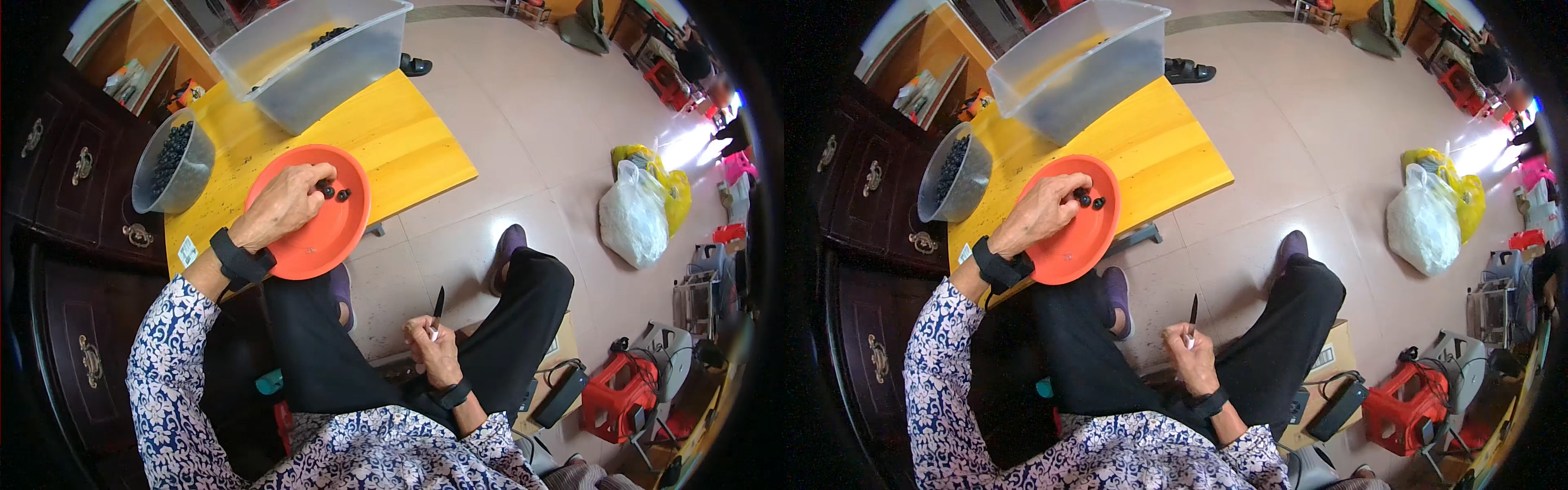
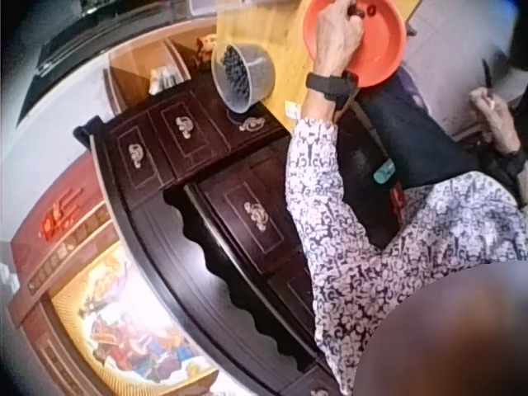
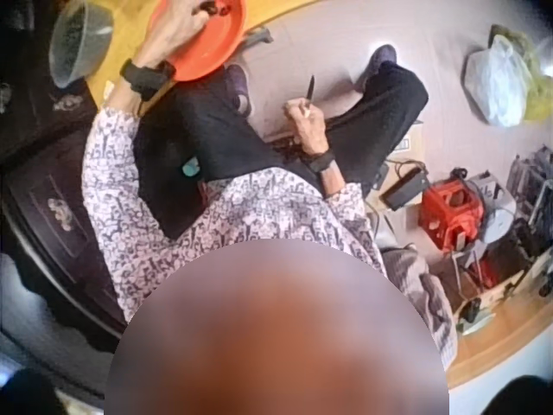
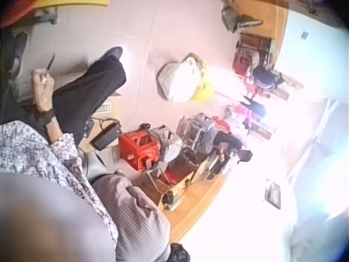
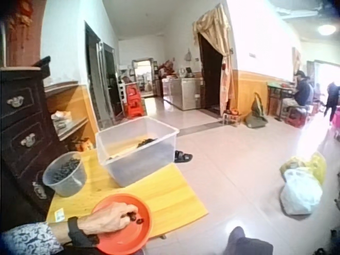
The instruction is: The recorder uses a small knife to remove pits or cut small dark fruits (olives or similar) and places them on a red plate.
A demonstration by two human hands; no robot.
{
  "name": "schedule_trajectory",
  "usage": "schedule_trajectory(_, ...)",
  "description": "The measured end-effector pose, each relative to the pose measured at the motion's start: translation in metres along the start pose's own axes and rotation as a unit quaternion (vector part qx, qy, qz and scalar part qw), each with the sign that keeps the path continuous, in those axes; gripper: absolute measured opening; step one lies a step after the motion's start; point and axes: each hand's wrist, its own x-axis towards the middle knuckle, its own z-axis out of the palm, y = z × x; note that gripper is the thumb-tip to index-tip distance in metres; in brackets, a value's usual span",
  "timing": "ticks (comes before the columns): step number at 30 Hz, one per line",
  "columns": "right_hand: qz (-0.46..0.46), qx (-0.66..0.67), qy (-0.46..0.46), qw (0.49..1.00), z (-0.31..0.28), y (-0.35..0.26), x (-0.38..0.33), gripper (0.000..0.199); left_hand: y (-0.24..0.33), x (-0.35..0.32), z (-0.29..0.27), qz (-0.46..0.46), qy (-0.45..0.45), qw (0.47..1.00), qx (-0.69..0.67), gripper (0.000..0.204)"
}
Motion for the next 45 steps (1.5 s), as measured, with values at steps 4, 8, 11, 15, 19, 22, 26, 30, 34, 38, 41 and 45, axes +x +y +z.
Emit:
schedule_trajectory(4,-0.013,0.005,0.002,1.000,0.000,0.007,0.003,0.017,0.007,-0.007,-0.005,-0.086,-0.032,0.995,-0.049,0.029)
schedule_trajectory(8,-0.001,-0.010,-0.002,1.000,0.000,0.006,0.002,0.018,-0.011,-0.011,0.007,0.003,0.006,1.000,-0.012,0.029)
schedule_trajectory(11,-0.005,-0.027,0.003,1.000,0.000,0.007,0.003,0.021,-0.017,-0.007,0.013,0.068,0.060,0.996,0.017,0.027)
schedule_trajectory(15,-0.019,-0.013,-0.002,1.000,0.001,0.009,0.003,0.020,-0.021,-0.009,0.004,0.032,0.093,0.995,0.011,0.023)
schedule_trajectory(19,-0.023,-0.036,0.009,0.999,0.002,0.001,0.000,0.022,0.004,-0.032,-0.015,-0.091,0.088,0.989,-0.080,0.022)
schedule_trajectory(22,-0.051,-0.024,-0.001,0.998,0.002,-0.005,-0.003,0.023,0.043,-0.065,-0.014,-0.133,0.032,0.974,-0.178,0.019)
schedule_trajectory(26,-0.052,-0.020,-0.035,0.998,0.018,-0.034,-0.018,0.013,0.076,-0.114,0.022,-0.160,-0.034,0.894,-0.417,0.020)
schedule_trajectory(30,-0.092,-0.029,-0.067,0.993,0.029,-0.033,-0.018,0.016,0.080,-0.135,0.076,-0.165,-0.017,0.888,-0.429,0.021)
schedule_trajectory(34,-0.063,-0.028,-0.064,0.996,0.030,-0.028,-0.019,0.021,0.090,-0.133,0.101,-0.105,0.002,0.927,-0.360,0.020)
schedule_trajectory(38,-0.049,-0.014,-0.046,0.998,0.026,-0.024,-0.021,0.021,0.098,-0.128,0.116,-0.015,0.060,0.953,-0.296,0.024)
schedule_trajectory(41,-0.035,0.000,-0.037,0.999,0.025,-0.022,-0.021,0.020,0.098,-0.129,0.124,-0.008,0.067,0.964,-0.256,0.025)
schedule_trajectory(45,-0.056,-0.008,-0.027,0.998,0.024,-0.022,-0.021,0.019,0.101,-0.129,0.124,-0.003,0.060,0.966,-0.253,0.026)
